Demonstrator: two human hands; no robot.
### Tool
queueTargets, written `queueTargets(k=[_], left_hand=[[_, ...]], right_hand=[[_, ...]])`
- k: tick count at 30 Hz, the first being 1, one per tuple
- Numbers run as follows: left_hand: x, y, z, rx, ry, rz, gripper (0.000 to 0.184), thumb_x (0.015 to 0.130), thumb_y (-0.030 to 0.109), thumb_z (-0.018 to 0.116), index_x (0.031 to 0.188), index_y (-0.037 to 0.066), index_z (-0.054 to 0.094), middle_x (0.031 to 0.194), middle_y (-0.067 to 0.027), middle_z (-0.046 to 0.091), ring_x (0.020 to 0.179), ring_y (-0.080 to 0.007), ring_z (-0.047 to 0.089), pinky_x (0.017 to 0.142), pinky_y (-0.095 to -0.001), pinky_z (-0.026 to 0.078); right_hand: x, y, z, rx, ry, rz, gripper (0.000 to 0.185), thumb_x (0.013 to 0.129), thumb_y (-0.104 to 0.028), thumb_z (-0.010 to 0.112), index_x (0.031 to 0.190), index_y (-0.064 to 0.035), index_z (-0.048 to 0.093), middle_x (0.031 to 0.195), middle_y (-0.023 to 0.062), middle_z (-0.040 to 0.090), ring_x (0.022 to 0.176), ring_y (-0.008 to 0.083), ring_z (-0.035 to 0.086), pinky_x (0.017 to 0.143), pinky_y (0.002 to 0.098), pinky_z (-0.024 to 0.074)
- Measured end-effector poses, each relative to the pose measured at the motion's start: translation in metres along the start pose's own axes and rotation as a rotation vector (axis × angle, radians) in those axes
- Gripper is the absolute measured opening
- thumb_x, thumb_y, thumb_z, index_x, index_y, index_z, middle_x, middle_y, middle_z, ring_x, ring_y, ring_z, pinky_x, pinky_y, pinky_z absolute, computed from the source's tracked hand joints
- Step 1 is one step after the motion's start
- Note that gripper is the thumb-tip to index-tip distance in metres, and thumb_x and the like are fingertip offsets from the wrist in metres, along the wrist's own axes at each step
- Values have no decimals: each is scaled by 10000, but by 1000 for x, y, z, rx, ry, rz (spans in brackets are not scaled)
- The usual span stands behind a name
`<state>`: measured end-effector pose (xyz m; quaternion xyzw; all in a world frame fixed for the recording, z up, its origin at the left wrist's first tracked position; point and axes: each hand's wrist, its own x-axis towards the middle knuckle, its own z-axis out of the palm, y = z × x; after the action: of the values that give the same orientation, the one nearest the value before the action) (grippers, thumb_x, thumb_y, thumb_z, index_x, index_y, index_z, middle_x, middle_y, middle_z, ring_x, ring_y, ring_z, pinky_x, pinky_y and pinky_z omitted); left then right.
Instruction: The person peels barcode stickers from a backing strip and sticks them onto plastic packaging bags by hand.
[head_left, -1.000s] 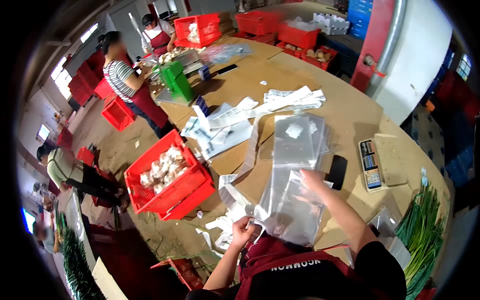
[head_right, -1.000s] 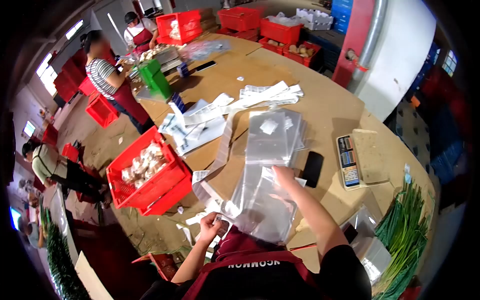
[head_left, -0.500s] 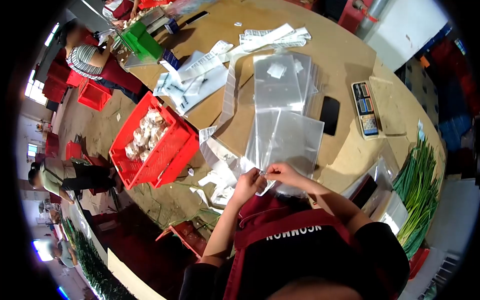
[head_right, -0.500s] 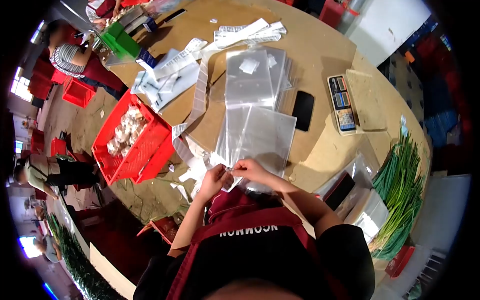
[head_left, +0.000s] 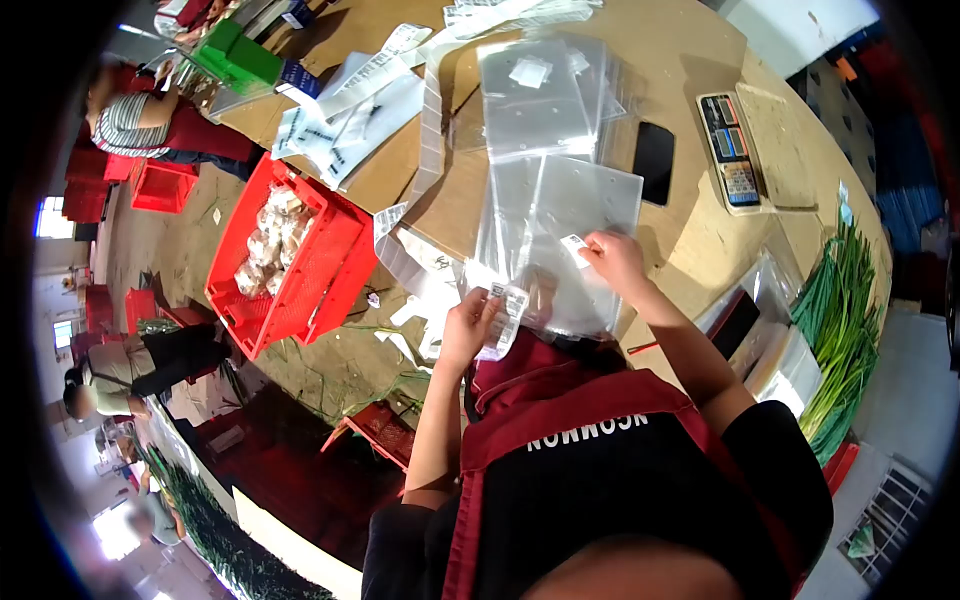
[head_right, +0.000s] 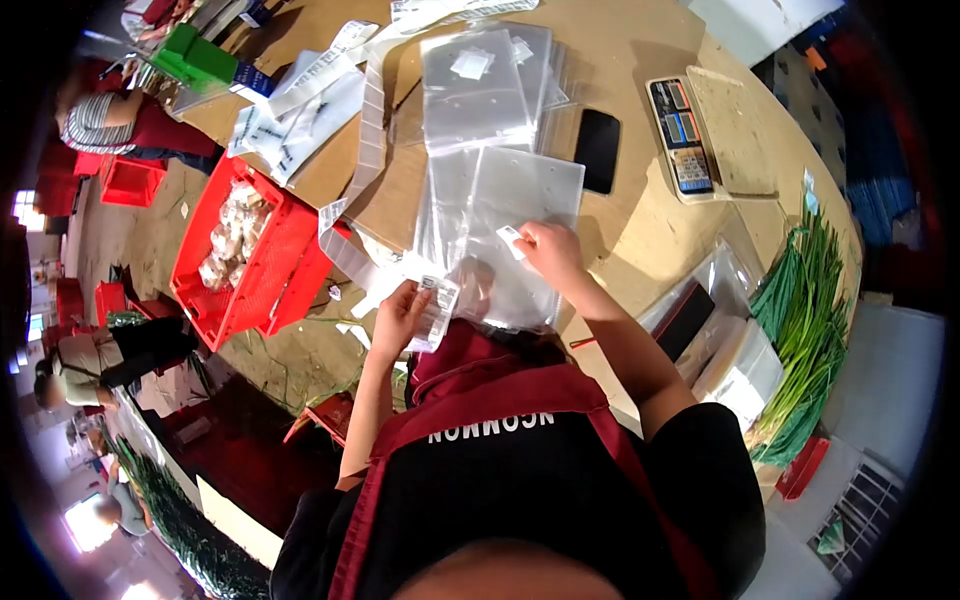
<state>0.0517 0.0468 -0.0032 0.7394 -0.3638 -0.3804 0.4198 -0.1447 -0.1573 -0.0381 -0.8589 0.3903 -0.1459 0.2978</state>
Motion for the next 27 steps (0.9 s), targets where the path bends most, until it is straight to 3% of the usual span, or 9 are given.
queueTargets(k=[1,5,6,9,10,13,16,22,27], left_hand=[[-1,-2,0,-1,-43,-14,202,871,202,571,889,6,527,586,-142,520,494,-209,446,516,-306,405],[-2,3,8,130,-217,69,178,872,185,543,962,34,515,770,-183,596,698,-321,590,640,-368,454],[-2,6,10,192,-239,106,194,846,186,570,942,23,524,848,-194,604,748,-333,611,662,-381,465],[-7,25,13,0,-232,81,77,777,53,560,774,-13,520,948,-146,630,653,-205,597,576,-302,462],[-9,22,14,2,-231,82,77,777,53,560,774,-13,520,948,-146,630,653,-205,597,576,-302,462],[-12,-1,23,-160,-191,164,61,743,2,541,714,-19,492,866,-102,618,604,-110,524,528,-244,421],[-12,3,30,-329,-202,100,95,729,-9,552,674,-14,475,691,-32,498,576,-77,460,507,-220,379],[-8,14,31,-274,-195,64,56,751,-26,540,723,-10,495,658,-17,512,567,-70,485,508,-226,407],[-7,5,30,-275,-191,35,56,786,-1,539,745,0,501,633,-6,511,544,-59,496,486,-219,407]], right_hand=[[-5,10,4,-268,-59,-53,246,729,-293,693,763,-91,556,697,88,595,674,248,603,570,355,454],[2,15,-1,-128,51,197,347,723,-374,674,815,-94,491,877,75,578,710,277,597,576,405,441],[6,5,-11,-224,-82,249,392,704,-405,689,845,-87,510,945,62,557,788,269,581,627,397,444],[-17,1,-11,-190,-126,-87,421,687,-403,703,909,-89,533,954,50,546,914,255,542,766,391,419],[-26,-8,-13,-132,-278,-186,400,670,-363,717,932,-102,565,1042,32,546,1029,250,495,895,403,342],[-50,-1,-5,-10,-158,-463,311,672,-310,716,875,-107,598,1136,19,537,1062,246,488,936,414,304],[-44,14,7,28,-226,-393,246,690,-272,710,853,-105,633,1226,25,510,1154,228,431,952,399,305],[-41,0,-9,-46,-360,-511,266,689,-292,710,841,-98,612,1268,20,485,1267,252,313,996,413,274],[-44,9,-1,-12,-342,-474,174,713,-267,684,780,-119,619,1248,-3,502,1254,237,330,996,395,276]])
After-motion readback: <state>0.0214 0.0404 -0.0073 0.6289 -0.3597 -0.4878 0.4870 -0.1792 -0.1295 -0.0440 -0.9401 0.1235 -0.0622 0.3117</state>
